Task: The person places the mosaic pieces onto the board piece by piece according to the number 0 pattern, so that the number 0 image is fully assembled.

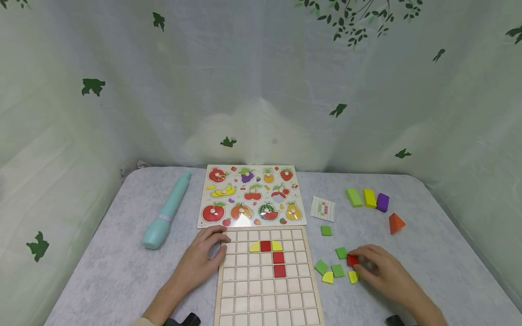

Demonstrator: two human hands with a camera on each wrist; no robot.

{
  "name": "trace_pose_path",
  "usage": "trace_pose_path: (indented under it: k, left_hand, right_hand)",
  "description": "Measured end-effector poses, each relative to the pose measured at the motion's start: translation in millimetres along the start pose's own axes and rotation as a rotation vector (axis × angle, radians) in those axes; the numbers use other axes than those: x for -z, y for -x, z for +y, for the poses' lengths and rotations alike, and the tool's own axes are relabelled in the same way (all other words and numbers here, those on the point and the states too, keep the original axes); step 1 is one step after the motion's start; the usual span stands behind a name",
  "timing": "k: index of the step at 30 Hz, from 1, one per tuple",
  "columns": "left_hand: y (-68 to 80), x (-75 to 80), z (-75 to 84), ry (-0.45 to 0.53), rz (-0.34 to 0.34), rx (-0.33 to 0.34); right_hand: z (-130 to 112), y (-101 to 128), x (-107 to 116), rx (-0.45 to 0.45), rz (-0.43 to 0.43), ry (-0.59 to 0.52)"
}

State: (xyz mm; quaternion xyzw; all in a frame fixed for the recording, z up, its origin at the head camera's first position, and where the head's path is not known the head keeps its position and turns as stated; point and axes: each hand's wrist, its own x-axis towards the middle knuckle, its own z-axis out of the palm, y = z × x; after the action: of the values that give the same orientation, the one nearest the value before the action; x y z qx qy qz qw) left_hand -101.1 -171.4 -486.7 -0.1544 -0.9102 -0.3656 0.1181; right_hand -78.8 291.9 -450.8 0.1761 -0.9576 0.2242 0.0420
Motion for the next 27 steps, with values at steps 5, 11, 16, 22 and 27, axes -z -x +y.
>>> trace_pose_path:
  k: [5,11,16,22,27]
  left_hand:
    - [0.1,-0.4,-0.8,-0.006,0.011,-0.01]
    - [0.4,-1.0,-1.8,-0.014,0.011,-0.018]
    - [0.4,-0.4,-1.4,-0.013,0.005,-0.013]
    - [-0.3,-0.1,-1.2,-0.001,0.006,-0.012]
    - [-0.8,-0.5,-1.7,-0.005,0.006,-0.016]
  right_hand:
    - [-14,-8,-8,0.087,-0.004,-0.089]
    - [-37,-18,-22,0.167,-0.05,-0.148]
    - [-57,-23,-32,0.186,-0.108,-0.151]
    - [-83,-29,-42,0.239,-0.14,-0.197]
    - [-101,-29,-52,0.344,-0.139,-0.231]
